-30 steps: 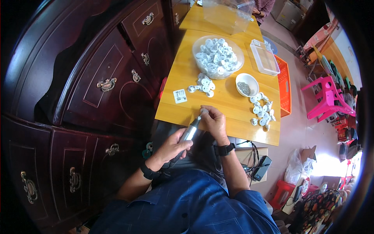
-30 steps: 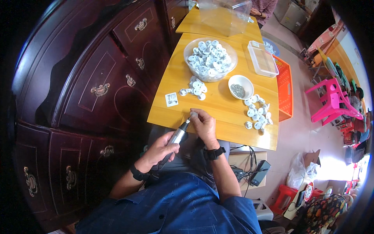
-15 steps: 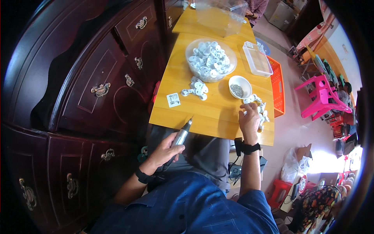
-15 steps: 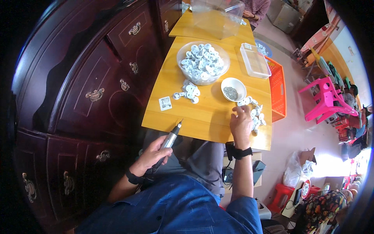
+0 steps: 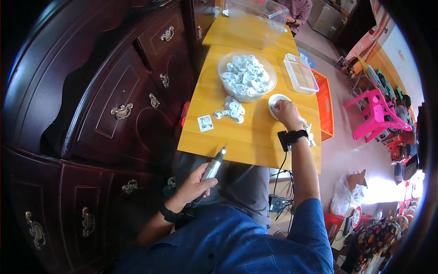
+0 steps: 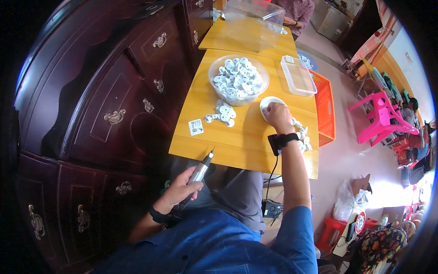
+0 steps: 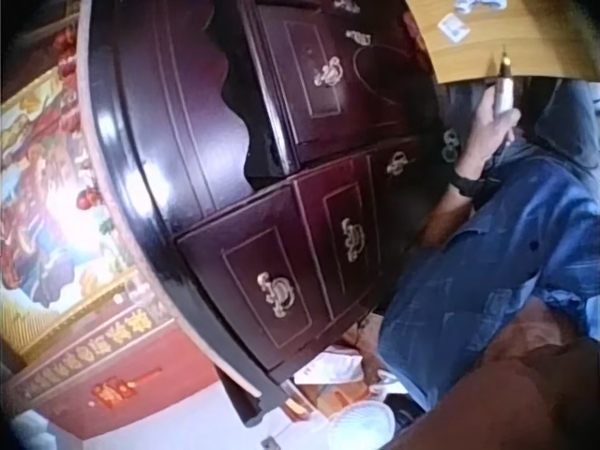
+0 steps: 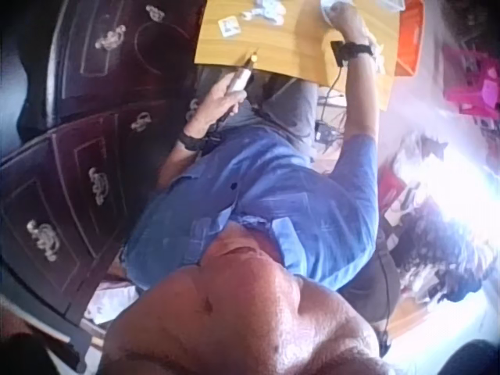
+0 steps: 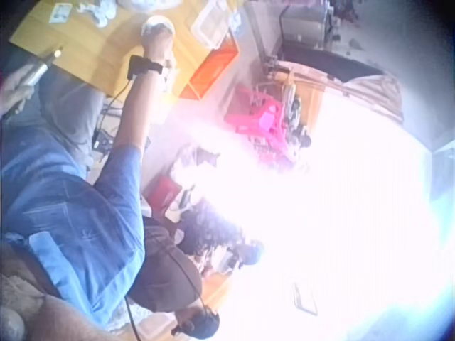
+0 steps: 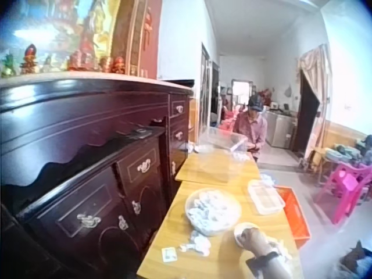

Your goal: The person picks up a screw from a bowl, places it into a white plastic component, and uses a power screwdriver to drive the screw into the part. This process is repeated with several more components throughout the video.

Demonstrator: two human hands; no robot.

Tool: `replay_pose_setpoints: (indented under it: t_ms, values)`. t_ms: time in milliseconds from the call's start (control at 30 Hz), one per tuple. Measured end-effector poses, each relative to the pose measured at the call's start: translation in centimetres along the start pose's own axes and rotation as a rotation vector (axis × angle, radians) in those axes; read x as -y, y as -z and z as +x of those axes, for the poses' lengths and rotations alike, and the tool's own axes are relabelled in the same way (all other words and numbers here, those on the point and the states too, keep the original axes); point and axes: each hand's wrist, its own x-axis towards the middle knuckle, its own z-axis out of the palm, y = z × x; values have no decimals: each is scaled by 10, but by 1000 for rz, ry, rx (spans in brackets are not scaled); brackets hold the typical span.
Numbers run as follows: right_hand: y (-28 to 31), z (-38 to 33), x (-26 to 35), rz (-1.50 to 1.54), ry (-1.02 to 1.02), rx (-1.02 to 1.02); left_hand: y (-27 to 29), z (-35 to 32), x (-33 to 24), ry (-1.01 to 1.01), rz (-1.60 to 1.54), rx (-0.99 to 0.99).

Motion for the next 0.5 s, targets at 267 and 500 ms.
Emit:
replay_pose_setpoints:
  t_ms: [267,500]
  values:
    - [-12,15,-3,-34,-53,93,16,-7,5,-46,20,-20]
    - [-17,21,-12,-100,-73,79,21,-8,-1,-25,40,-14]
